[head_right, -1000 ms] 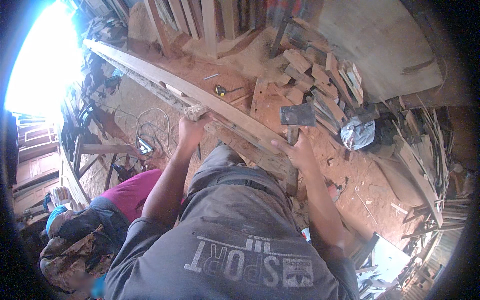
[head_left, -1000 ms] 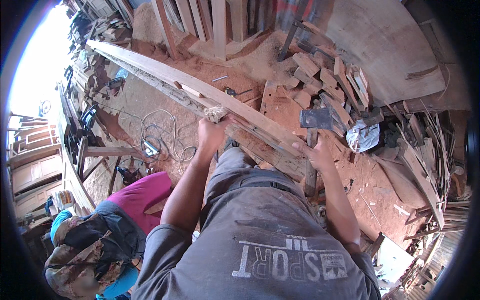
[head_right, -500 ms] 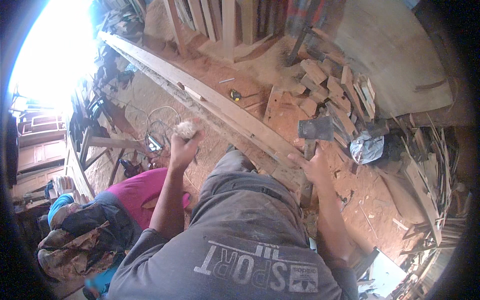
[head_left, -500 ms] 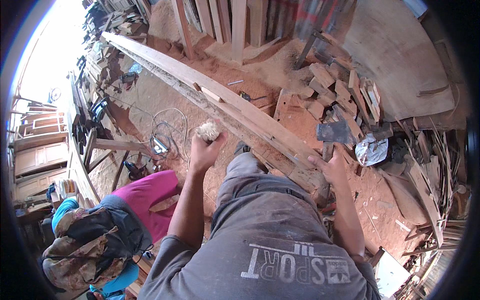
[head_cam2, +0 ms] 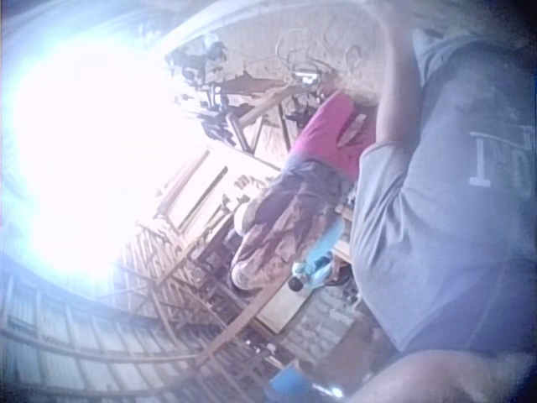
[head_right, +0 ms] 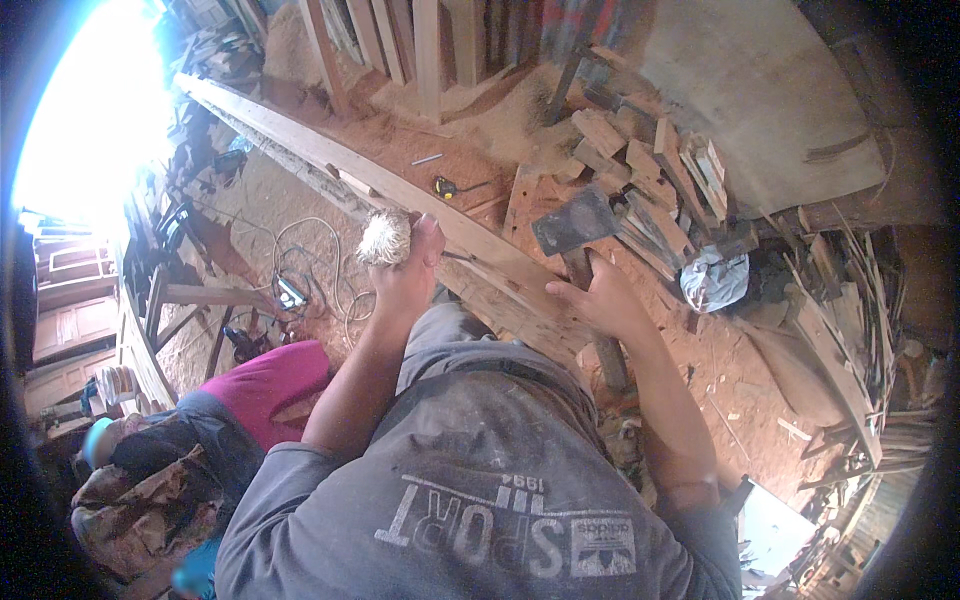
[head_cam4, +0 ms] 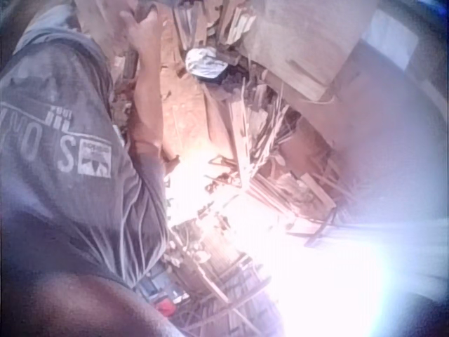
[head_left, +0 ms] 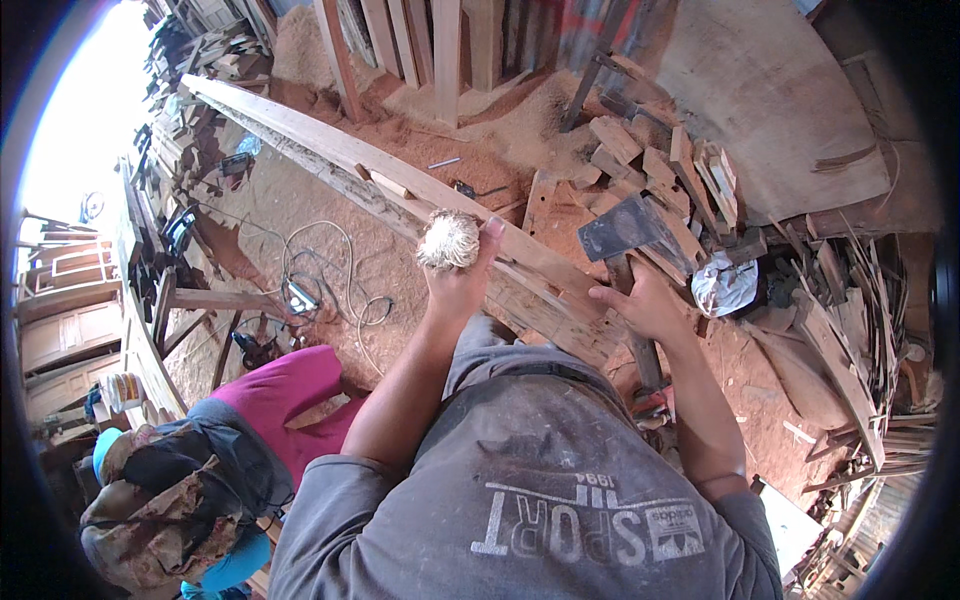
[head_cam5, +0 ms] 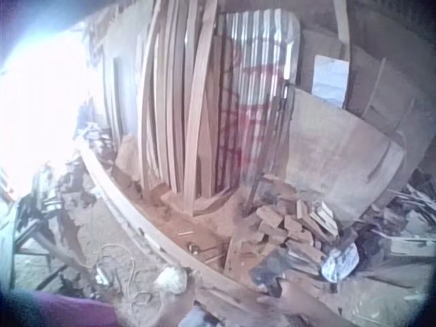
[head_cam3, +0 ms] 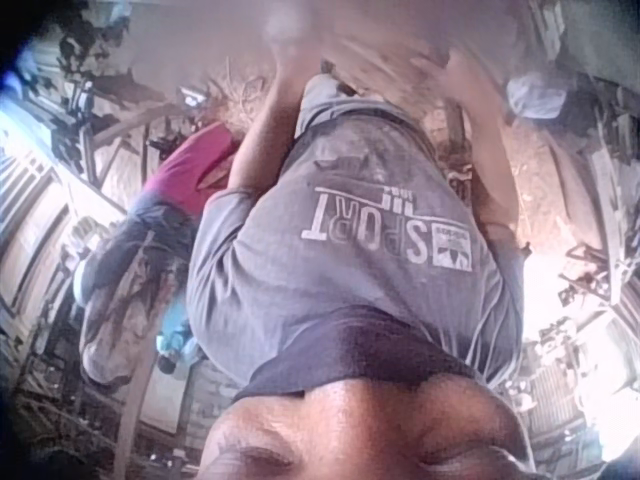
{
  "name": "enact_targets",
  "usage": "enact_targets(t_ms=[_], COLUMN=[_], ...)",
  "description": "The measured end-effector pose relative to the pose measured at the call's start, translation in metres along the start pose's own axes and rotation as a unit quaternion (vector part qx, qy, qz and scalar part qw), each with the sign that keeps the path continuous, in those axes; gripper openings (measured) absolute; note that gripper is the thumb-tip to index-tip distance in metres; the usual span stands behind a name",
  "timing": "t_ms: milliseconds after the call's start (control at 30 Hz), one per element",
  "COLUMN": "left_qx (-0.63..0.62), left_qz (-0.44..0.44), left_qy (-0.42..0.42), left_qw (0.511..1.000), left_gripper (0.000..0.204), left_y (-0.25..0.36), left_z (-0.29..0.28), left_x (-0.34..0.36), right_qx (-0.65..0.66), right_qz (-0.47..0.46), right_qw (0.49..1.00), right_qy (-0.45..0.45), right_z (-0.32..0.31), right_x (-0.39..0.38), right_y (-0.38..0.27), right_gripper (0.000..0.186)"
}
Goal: The person uses a chisel and a brush to carve and clean a small wooden piece on a workbench. They repeatedly chip away material and sweep away sawdust, then briefly use a power sander on the same piece.
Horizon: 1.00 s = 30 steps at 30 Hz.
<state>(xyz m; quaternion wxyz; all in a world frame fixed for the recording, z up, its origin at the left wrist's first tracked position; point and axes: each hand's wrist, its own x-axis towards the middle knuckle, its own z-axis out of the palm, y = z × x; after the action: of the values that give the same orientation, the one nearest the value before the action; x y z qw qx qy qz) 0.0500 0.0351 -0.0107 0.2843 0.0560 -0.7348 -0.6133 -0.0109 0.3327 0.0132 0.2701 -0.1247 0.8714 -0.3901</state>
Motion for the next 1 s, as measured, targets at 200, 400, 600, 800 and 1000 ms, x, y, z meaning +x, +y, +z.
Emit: enact_targets(t_ms=[200, 400, 600, 800, 1000], left_qx=[0.014, -0.068, -0.272, -0.156, 0.027], left_qz=[0.033, 0.039, -0.087, -0.093, 0.150], left_qy=[0.024, 0.102, 0.109, 0.121, 0.088], left_qw=[0.999, 0.992, 0.952, 0.976, 0.984], left_gripper=[0.020, 0.026, 0.023, 0.029, 0.016], left_y=[-0.005, 0.000, -0.003, -0.005, 0.001], left_z=[0.005, 0.017, 0.025, 0.020, 0.023], left_x=[0.001, 0.004, 0.009, 0.011, 0.031], right_qx=[-0.044, -0.097, -0.178, -0.055, -0.341], right_qz=[-0.056, -0.085, -0.090, -0.284, -0.349], right_qw=[0.997, 0.990, 0.977, 0.956, 0.873], right_qy=[-0.015, -0.056, -0.074, 0.041, 0.007], right_z=[-0.009, -0.017, -0.031, -0.040, -0.027], right_x=[0.001, 0.012, 0.022, 0.010, 0.019], right_y=[-0.005, -0.012, -0.050, -0.169, -0.215], right_gripper=[0.073, 0.073, 0.071, 0.057, 0.048])
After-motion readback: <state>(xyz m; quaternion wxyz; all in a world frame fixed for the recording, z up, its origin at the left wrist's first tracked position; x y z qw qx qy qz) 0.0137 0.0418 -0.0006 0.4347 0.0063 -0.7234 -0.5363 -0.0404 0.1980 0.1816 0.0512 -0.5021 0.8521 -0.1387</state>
